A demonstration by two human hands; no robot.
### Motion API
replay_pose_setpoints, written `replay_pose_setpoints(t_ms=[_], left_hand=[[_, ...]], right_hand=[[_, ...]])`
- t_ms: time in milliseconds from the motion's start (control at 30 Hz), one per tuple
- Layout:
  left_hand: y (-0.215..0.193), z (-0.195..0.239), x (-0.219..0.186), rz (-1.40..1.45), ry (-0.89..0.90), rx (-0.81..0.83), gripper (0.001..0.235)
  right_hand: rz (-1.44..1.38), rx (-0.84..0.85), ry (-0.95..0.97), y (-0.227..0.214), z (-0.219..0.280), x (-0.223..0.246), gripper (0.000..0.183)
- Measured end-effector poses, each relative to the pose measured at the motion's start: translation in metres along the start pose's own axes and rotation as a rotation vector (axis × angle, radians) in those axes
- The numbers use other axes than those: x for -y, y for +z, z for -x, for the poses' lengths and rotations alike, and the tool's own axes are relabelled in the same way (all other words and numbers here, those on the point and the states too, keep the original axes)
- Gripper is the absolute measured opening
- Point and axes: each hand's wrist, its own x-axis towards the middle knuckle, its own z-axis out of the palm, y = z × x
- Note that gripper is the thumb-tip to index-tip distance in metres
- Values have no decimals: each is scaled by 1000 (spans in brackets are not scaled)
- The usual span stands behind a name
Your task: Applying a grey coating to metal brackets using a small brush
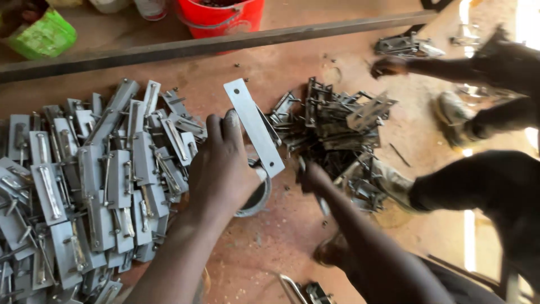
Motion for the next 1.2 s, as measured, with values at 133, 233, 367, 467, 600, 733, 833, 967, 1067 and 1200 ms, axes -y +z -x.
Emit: replay_pose_setpoints(t_ms=[133,233,367,467,600,733,833,967,1067,1200], left_hand=[[1,9,-7,119,160,-78,83],[1,9,-9,112,219,-75,76],[12,5,-8,108,262,-25,91],[21,1,-6,71,247,-25,93],[20,0,-4,29,214,8,97],[21,-2,-10,31,211,2,96],[21,-3,-13,19,245,-23,95],[19,1,-16,10,252,-47,94],[27,3,-9,-4,275,-76,93],[34,3,-3,-58,309,-123,94]], right_hand=[[88,-155,-196,-108,41,58,40],[-506,-316,-300,-140,159,118,23],[-920,-274,-466,-140,245,146,22],[-920,-224,-484,-133,228,137,20],[-879,-88,-494,-122,243,156,20],[-865,-24,-596,-105,198,145,17],[-821,-32,-621,-103,191,143,17],[-746,-51,-657,-101,196,143,21],[-685,-53,-644,-95,204,149,23],[-635,-65,-558,-94,213,156,24]])
